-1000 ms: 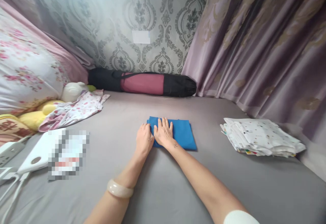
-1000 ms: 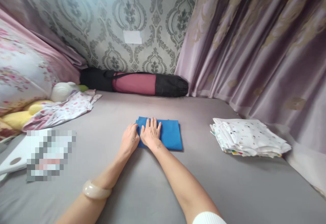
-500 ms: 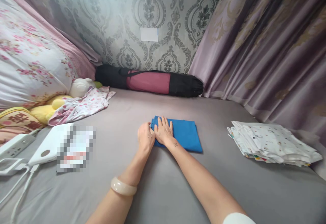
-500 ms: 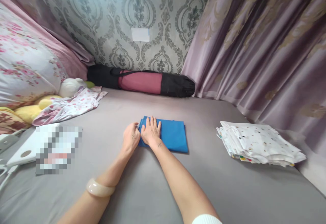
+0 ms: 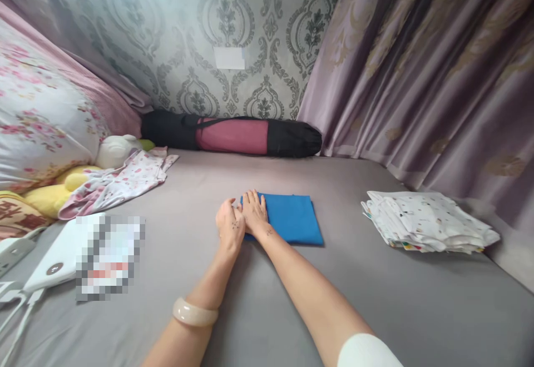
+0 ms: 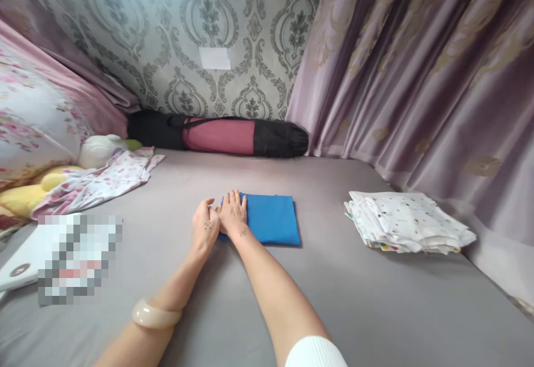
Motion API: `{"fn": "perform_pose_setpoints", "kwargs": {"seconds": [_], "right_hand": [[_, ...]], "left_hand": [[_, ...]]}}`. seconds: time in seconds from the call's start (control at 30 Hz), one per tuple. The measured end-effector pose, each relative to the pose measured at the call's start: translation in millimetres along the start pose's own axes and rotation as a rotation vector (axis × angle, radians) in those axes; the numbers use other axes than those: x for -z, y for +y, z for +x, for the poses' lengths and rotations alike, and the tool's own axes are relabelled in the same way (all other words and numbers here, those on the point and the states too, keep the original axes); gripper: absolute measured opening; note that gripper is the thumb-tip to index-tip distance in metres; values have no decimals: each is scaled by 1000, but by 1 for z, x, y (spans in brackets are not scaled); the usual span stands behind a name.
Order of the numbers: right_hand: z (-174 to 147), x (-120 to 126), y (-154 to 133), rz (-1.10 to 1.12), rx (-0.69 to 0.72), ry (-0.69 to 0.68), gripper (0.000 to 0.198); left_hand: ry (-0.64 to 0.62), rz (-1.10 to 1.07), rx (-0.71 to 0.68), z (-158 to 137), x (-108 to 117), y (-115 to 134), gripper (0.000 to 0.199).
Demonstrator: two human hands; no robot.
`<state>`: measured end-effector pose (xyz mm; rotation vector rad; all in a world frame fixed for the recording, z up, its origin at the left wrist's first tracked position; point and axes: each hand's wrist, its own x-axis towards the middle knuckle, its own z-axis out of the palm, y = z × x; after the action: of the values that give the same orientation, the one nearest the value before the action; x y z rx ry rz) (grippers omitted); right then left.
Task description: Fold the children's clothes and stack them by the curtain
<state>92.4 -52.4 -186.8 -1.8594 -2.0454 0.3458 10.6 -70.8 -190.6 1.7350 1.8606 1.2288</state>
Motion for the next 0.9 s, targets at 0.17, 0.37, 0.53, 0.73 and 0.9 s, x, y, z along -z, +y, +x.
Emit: {"fn": "perform_pose_setpoints", "kwargs": {"seconds": [0.17, 0.37, 0.53, 0.73, 0.9], "right_hand": [[-4, 18, 19, 108, -84, 98, 49], [-34, 37, 52, -114, -67, 45, 55], [-40, 33, 58, -134, -77, 9, 57], [-42, 43, 59, -72, -132, 22, 56], [-57, 50, 72, -121, -200, 19, 57]], "left_hand": [[-47, 143, -149, -7, -7, 0, 43], [-286, 374, -397, -23, -14, 5, 43], [-386, 490, -397, -25, -13, 8, 45], [-420, 537, -410, -28, -8, 12, 52], [-487, 567, -445, -31, -5, 15, 62]]}}
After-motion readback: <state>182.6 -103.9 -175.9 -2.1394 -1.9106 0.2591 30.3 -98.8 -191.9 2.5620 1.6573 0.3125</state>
